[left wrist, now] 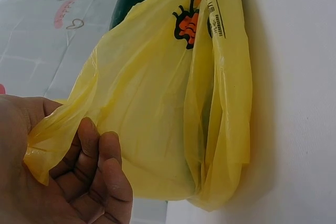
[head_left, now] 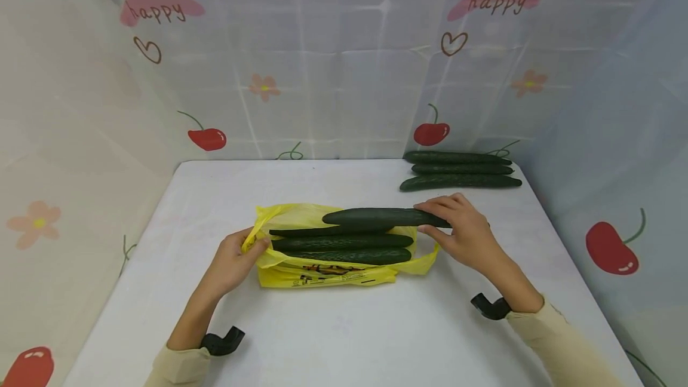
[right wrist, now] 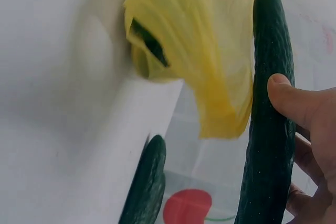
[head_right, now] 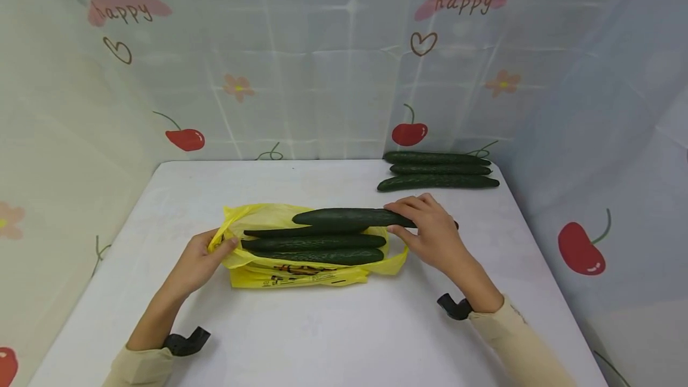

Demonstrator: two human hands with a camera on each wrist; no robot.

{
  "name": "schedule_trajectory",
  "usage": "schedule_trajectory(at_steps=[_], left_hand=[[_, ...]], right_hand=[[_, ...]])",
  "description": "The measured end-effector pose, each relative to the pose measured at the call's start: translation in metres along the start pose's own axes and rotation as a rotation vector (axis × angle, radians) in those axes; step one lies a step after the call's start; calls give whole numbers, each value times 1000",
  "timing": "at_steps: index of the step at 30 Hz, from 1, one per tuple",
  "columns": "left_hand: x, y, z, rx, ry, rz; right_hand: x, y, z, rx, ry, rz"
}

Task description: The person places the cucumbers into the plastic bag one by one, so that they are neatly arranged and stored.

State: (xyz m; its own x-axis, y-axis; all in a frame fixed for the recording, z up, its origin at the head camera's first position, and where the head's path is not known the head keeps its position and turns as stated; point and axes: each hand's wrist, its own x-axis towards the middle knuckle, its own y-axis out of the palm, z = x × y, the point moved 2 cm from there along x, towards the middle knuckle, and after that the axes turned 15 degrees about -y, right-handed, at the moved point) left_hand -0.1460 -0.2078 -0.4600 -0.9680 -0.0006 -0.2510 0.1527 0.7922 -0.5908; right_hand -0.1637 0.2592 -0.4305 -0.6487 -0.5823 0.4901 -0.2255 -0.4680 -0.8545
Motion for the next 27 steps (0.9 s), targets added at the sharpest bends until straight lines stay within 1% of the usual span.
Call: schedule_trajectory(at_steps=[5, 13, 21, 27], left_hand=[[0, 2, 2, 0, -8, 3], [2, 1, 3, -6, -6, 9], [1, 0, 2, -2, -27, 12], [1, -1, 1, 0, -32, 15]], right_hand=[[12, 11, 14, -5, -26, 5], [30, 26, 38, 38, -41, -23], [48, 46, 60, 73, -34, 31], [57, 62, 71, 93, -15, 80]])
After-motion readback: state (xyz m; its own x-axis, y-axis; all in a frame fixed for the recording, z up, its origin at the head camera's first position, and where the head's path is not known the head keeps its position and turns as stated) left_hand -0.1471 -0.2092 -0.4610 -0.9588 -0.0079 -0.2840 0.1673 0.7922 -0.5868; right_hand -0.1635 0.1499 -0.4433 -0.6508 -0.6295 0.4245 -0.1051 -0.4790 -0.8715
